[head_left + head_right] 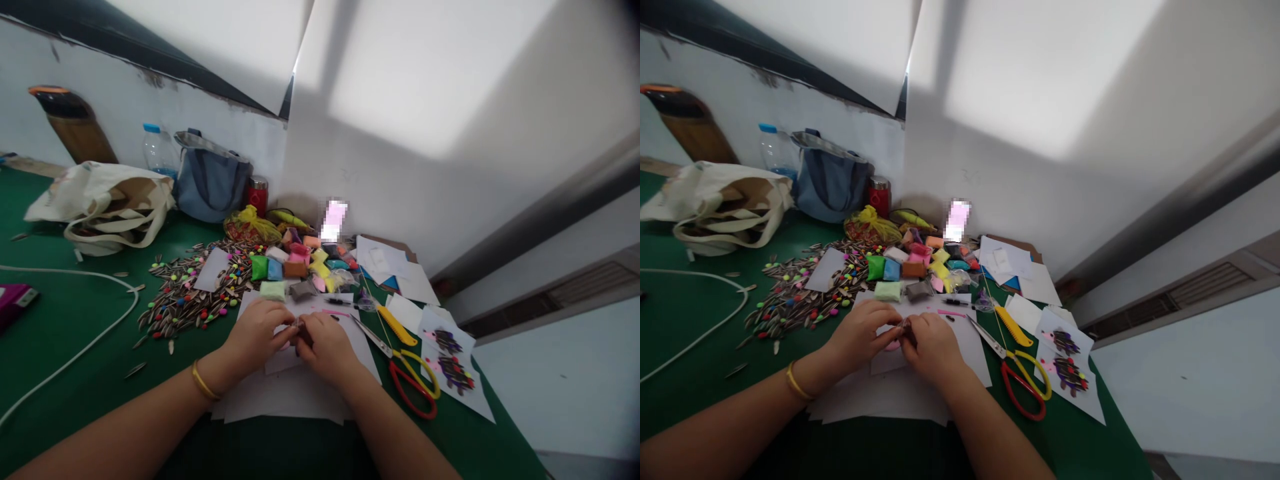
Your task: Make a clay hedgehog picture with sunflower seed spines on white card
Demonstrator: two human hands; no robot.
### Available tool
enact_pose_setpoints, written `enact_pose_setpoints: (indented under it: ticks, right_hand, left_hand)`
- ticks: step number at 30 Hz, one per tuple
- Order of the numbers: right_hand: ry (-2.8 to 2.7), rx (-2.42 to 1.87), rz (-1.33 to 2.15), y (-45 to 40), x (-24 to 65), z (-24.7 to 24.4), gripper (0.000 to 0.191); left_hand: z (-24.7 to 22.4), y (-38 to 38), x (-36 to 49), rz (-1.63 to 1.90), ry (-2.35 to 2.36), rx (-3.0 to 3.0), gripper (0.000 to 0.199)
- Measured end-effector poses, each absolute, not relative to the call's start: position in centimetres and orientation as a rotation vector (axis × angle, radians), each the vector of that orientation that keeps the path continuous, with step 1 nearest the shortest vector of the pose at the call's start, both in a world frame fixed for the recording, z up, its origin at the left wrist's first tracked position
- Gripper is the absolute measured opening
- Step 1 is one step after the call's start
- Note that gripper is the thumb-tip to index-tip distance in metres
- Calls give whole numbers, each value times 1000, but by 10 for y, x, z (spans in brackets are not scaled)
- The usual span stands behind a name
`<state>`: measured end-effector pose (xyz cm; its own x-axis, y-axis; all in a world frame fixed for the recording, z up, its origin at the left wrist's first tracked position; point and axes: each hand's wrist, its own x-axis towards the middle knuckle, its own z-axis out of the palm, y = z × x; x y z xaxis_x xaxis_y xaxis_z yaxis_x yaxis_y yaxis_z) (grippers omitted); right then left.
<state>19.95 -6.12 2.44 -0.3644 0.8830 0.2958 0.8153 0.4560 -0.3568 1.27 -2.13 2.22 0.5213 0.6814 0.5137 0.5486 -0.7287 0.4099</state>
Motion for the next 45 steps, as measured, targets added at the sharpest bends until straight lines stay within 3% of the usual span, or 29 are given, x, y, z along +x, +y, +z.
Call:
enact_pose_setpoints:
  ticks: [14, 21, 33, 45]
  right_hand:
    - [-2233, -1418, 227, -60, 206, 27, 14]
    - [-2226, -1408, 259, -61, 205, 28, 13]
    - [-1948, -1367, 614, -61, 208, 33, 10]
    - [-1964, -1352, 639, -60, 205, 23, 17]
  left_hand:
    - [22, -18, 10, 952, 1051, 2349, 6]
    - [26, -21, 9, 970, 1026, 2414, 18]
    - [23, -14, 11, 1039, 1048, 1650, 32]
    - [17, -14, 14, 1083, 1097, 1834, 16]
